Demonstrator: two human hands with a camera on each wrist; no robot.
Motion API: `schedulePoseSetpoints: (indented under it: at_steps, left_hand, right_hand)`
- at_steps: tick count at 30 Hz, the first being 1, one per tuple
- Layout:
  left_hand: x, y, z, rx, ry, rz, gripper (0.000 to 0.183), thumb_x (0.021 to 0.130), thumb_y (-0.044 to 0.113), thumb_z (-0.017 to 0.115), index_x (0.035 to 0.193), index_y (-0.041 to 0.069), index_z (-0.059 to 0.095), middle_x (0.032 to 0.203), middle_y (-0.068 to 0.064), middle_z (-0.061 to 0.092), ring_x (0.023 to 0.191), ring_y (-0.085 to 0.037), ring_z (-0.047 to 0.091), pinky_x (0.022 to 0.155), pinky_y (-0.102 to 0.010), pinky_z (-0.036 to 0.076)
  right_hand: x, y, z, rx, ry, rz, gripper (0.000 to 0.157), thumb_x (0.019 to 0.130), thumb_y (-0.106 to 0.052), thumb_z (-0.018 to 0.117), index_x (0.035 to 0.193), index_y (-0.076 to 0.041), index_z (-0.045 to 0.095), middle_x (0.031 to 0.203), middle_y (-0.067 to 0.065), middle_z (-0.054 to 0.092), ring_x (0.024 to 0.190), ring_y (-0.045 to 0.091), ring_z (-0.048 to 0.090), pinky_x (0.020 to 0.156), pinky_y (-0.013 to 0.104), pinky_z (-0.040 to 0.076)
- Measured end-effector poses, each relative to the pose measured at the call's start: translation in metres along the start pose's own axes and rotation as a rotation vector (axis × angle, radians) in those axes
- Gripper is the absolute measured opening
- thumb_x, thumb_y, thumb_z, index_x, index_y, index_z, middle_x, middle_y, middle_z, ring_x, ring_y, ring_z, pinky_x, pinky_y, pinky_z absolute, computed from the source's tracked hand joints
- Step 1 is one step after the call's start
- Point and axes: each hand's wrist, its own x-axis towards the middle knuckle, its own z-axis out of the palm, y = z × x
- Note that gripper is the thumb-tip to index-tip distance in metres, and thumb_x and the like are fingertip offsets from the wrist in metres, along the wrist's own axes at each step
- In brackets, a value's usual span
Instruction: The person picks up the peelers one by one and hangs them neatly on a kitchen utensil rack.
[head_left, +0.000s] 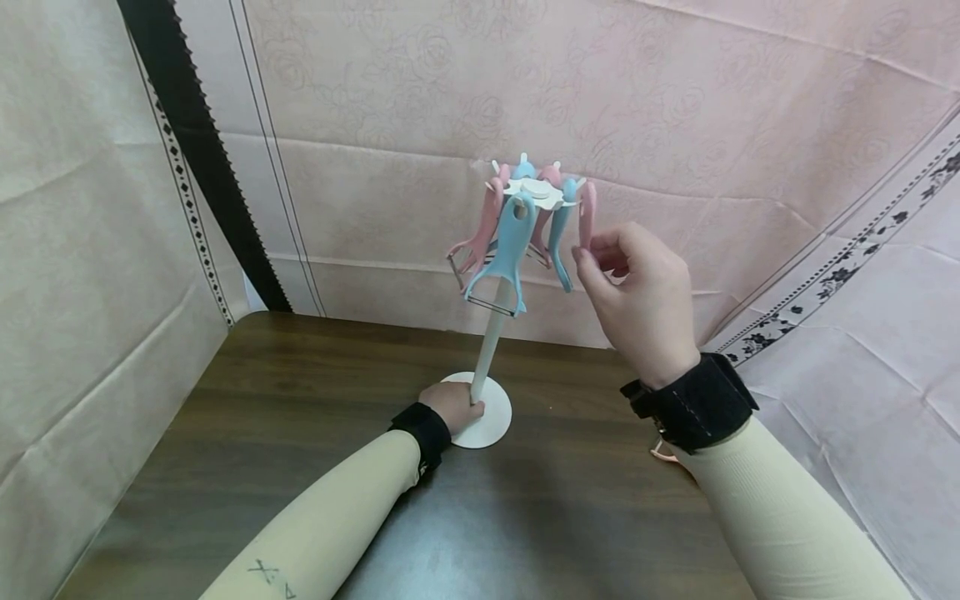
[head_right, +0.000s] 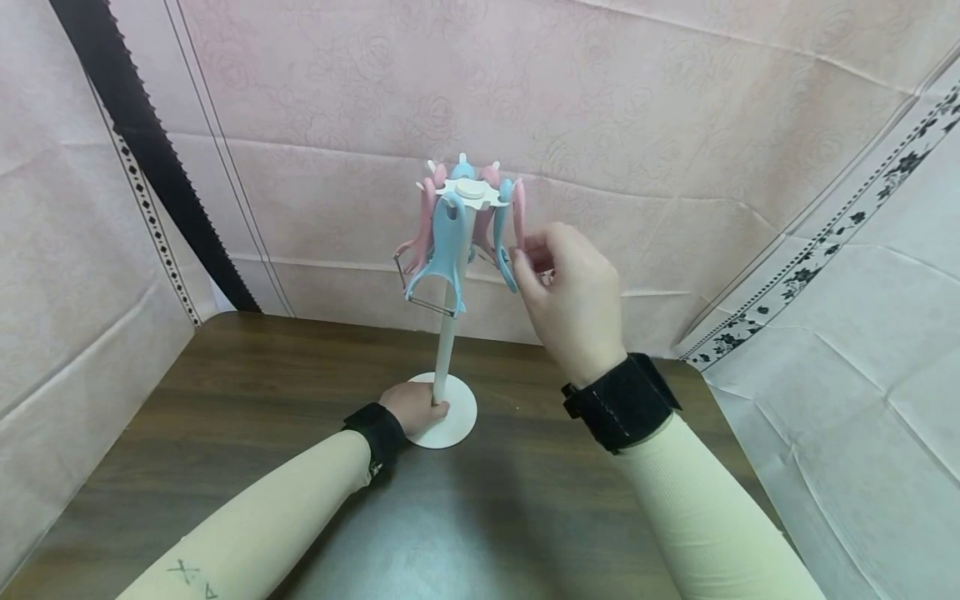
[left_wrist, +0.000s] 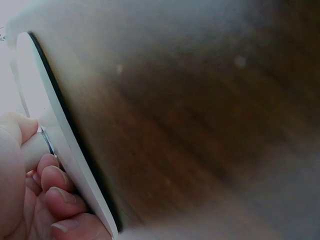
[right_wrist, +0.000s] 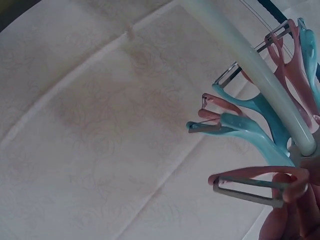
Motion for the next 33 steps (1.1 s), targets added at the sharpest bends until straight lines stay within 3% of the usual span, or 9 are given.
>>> schedulePoseSetpoints:
  at_steps: [4,8,33]
  left_hand:
    - [0.0,0.0,0.0,0.0,-0.005,0.003,0.026,0.091,0.039,0.059,0.088,0.015,0.069,0.072,0.004,0.063,0.067,-0.017,0.057,0.065,-0.038,0.047]
    - [-0.001,0.001,-0.002,-0.008,-0.016,0.004,0.026,0.092,0.039,0.059,0.088,0.015,0.069,0.071,0.005,0.063,0.067,-0.016,0.057,0.065,-0.037,0.047]
    - [-0.002,0.003,-0.005,-0.022,-0.045,-0.036,0.026,0.092,0.039,0.061,0.091,0.014,0.07,0.077,0.003,0.066,0.072,-0.017,0.059,0.071,-0.039,0.048]
  right_hand:
    - [-0.001,-0.001,0.005,0.007,-0.041,-0.005,0.011,0.091,-0.015,0.065,0.088,-0.004,0.063,0.083,0.004,0.064,0.075,0.013,0.059,0.071,0.034,0.047]
    - [-0.002,-0.002,0.008,0.006,-0.063,-0.001,0.01,0.09,-0.014,0.066,0.087,-0.006,0.062,0.082,0.003,0.063,0.074,0.013,0.058,0.067,0.031,0.045]
    - [-0.005,-0.002,0.014,0.056,-0.049,-0.053,0.011,0.088,-0.016,0.069,0.09,-0.006,0.065,0.08,0.0,0.062,0.075,0.011,0.056,0.068,0.026,0.044]
